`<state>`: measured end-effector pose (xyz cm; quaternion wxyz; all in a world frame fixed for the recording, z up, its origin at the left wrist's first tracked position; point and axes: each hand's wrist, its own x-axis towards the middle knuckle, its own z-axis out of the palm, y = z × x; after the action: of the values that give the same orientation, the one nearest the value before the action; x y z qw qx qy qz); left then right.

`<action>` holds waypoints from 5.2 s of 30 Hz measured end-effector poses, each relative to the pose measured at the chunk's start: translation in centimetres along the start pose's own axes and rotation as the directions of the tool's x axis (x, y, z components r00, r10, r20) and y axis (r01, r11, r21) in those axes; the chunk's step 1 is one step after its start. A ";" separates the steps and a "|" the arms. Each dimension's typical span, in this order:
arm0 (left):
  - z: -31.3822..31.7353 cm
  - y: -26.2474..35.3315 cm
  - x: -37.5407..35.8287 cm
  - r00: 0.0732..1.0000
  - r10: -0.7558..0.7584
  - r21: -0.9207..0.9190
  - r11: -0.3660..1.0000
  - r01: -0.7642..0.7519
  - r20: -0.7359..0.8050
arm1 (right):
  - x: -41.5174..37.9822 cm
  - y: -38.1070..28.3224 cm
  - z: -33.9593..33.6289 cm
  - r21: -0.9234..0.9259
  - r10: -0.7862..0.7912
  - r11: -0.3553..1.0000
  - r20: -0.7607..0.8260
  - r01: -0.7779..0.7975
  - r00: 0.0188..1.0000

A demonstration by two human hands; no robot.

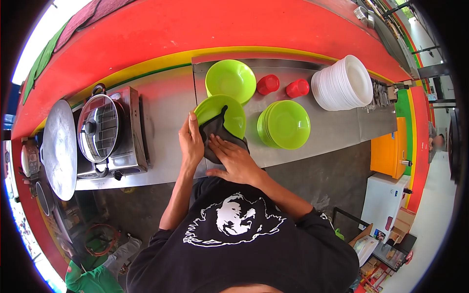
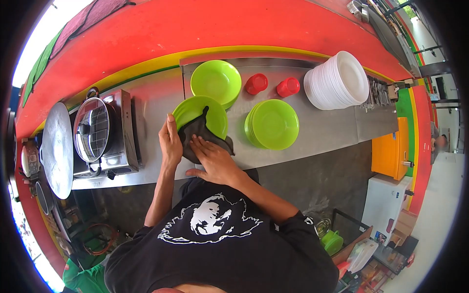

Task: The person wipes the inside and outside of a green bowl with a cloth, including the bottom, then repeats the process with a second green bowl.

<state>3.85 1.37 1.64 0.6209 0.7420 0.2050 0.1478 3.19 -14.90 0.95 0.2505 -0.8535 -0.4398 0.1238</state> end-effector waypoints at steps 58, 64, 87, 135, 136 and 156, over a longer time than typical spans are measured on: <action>6.4 4.3 -17.6 0.997 0.079 0.161 0.984 -0.074 -0.022 | -18.1 -1.0 0.0 0.226 -0.170 0.953 -0.153 0.202 0.973; 9.0 4.6 -18.9 0.981 0.176 0.035 0.983 -0.179 0.078 | -17.3 -0.5 -1.2 0.199 -0.055 0.977 -0.126 0.079 0.990; 8.8 5.1 -19.0 0.980 0.180 0.124 0.974 -0.189 0.081 | -18.7 -0.9 -2.4 0.601 -0.055 0.799 0.019 0.033 0.998; 6.7 3.2 -18.2 0.991 -0.125 -0.042 0.991 0.127 0.050 | -19.1 -1.5 1.3 -0.087 -0.127 0.991 -0.296 0.106 0.947; 6.3 3.0 -17.9 0.993 -0.086 -0.070 0.993 0.092 0.079 | -19.4 -1.1 1.5 -0.142 -0.170 0.981 -0.315 0.131 0.934; 4.1 4.3 -18.1 0.941 -0.052 -0.308 0.938 0.161 0.334 | -19.0 2.1 1.7 -0.099 -0.280 0.960 -0.398 0.262 0.874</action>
<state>-9.52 -11.61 5.72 0.7687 0.6290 0.1140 0.0234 -7.15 -30.83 -1.74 0.3337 -0.7954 -0.4954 -0.1026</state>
